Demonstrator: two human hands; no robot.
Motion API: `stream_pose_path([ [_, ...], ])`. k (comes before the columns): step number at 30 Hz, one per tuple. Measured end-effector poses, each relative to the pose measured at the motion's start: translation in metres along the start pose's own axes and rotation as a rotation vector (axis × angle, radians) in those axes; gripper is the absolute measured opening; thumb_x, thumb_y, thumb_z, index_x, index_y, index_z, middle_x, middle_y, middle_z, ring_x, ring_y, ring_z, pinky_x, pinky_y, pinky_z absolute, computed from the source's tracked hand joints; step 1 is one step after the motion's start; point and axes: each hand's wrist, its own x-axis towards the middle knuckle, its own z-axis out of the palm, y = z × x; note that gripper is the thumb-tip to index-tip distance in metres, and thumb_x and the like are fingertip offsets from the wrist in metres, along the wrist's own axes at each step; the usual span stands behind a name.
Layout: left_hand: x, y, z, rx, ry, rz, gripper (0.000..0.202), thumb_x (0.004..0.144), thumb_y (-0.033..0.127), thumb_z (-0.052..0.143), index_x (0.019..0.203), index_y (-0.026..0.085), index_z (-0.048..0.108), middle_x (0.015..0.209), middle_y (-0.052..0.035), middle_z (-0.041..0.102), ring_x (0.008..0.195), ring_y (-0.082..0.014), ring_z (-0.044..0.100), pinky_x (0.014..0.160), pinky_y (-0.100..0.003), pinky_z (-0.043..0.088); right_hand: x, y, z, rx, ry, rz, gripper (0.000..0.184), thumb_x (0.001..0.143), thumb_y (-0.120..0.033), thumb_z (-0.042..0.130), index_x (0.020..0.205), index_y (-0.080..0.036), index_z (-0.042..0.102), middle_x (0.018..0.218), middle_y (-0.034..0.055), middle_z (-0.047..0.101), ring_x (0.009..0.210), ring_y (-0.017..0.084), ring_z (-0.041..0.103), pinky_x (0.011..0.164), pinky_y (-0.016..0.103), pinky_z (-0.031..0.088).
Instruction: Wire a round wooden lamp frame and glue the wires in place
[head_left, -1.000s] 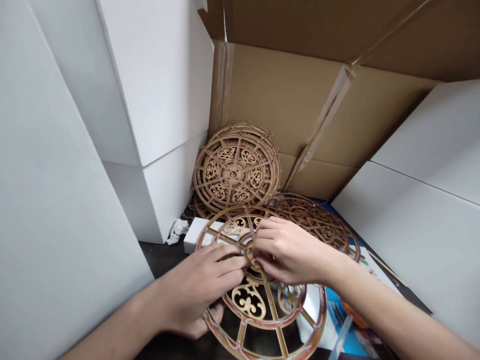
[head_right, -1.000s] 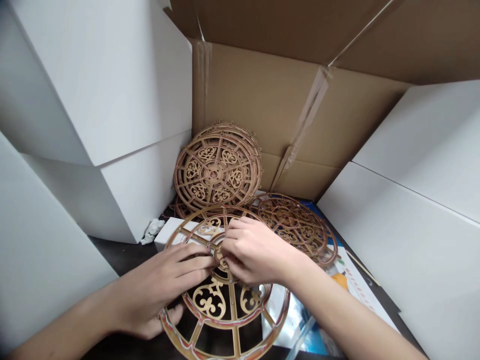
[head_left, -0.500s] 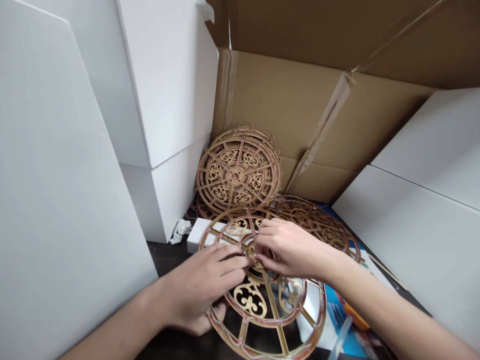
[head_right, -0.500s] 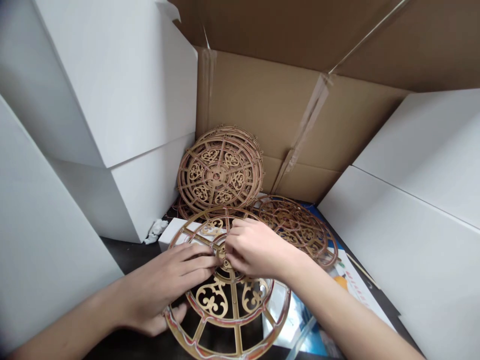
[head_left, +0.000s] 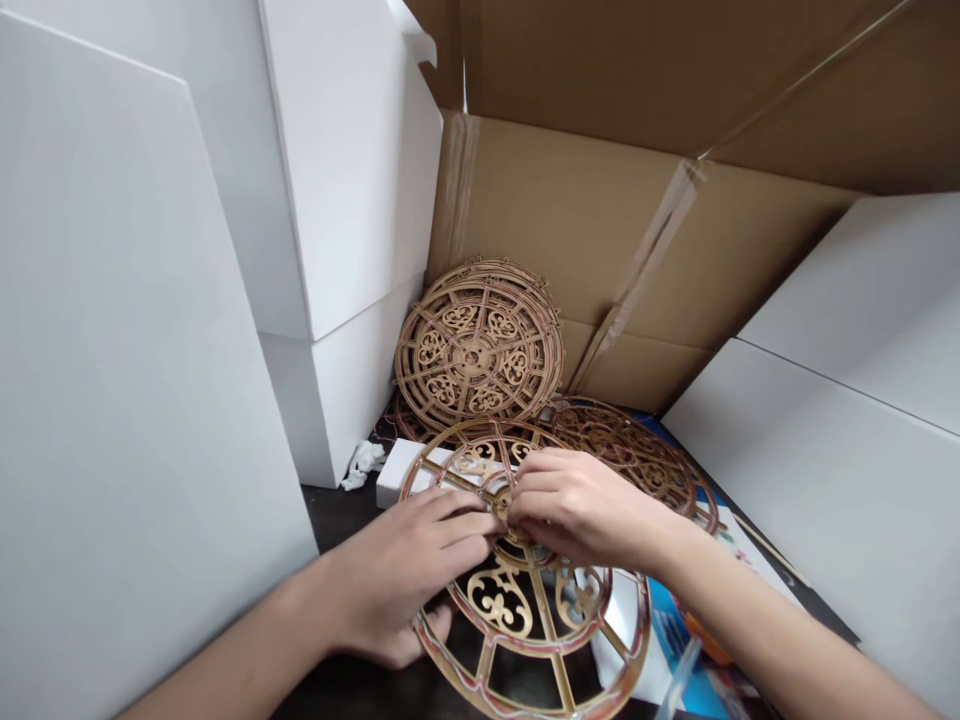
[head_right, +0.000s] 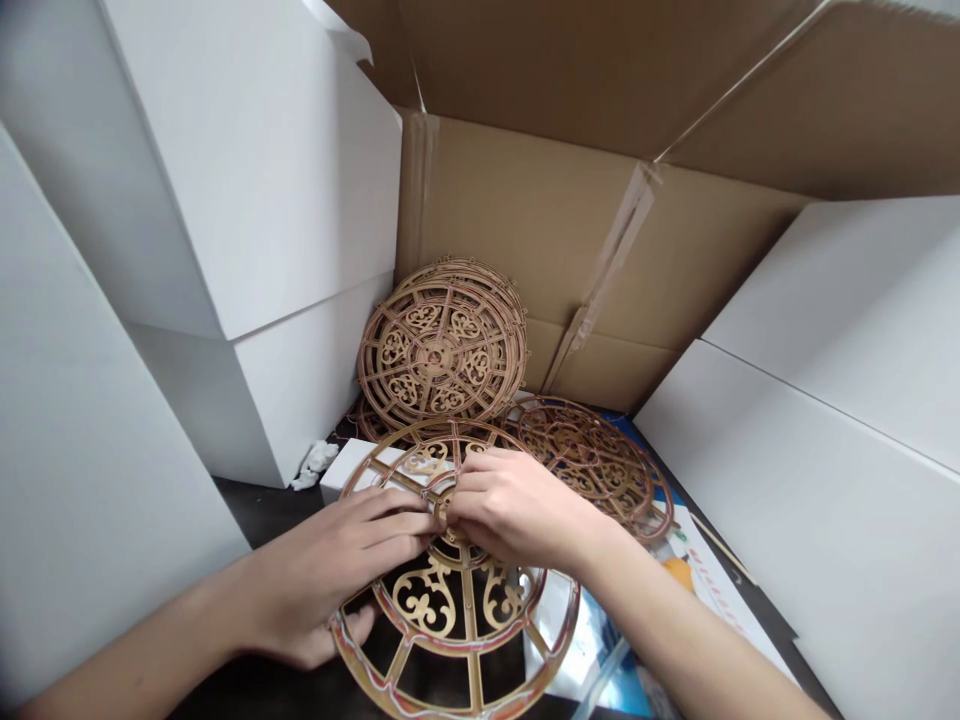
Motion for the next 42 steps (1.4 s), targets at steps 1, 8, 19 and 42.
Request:
stream_pose_path([
  [1,0.000,0.000,0.000,0.007,-0.002,0.003,0.052,0.064,0.012,0.057,0.115,0.017,0.055,0.131,-0.0113,0.061,0.124,-0.0315,0.050,0.104,-0.049,0.046,0.000,-0.001,0.000,0.000,-0.006,-0.010,0.024,0.098,-0.016,0.046,0.090,-0.019,0.068,0.079,0.0047,0.068,0.081,0.019,0.055,0.073,0.033,0.043],
  [8,0.000,0.000,0.000,0.019,-0.020,0.018,0.056,0.062,0.011,0.058,0.117,0.015,0.054,0.134,-0.0118,0.059,0.123,-0.0316,0.050,0.105,-0.048,0.045,-0.005,-0.010,-0.003,0.105,0.015,0.043,0.023,0.088,-0.014,0.049,0.094,-0.016,0.071,0.093,0.0086,0.071,0.089,0.021,0.058,0.080,0.036,0.048],
  [19,-0.001,0.001,0.000,0.027,-0.010,0.032,0.065,0.060,0.010,0.058,0.124,0.017,0.052,0.144,-0.0113,0.055,0.129,-0.0321,0.047,0.106,-0.049,0.044,-0.026,-0.014,0.000,0.043,0.082,0.094,0.037,0.086,-0.013,0.048,0.113,-0.018,0.071,0.118,0.0085,0.071,0.105,0.025,0.058,0.089,0.044,0.052],
  [42,-0.003,0.025,-0.004,0.306,-0.074,0.174,0.073,0.082,0.036,0.064,0.144,0.006,0.039,0.149,-0.0235,0.047,0.136,-0.0376,0.044,0.108,-0.050,0.040,-0.071,-0.038,0.013,1.074,0.785,1.127,0.061,0.072,-0.068,0.070,0.112,-0.023,0.060,0.098,0.0074,0.072,0.080,0.024,0.071,0.066,0.037,0.062],
])
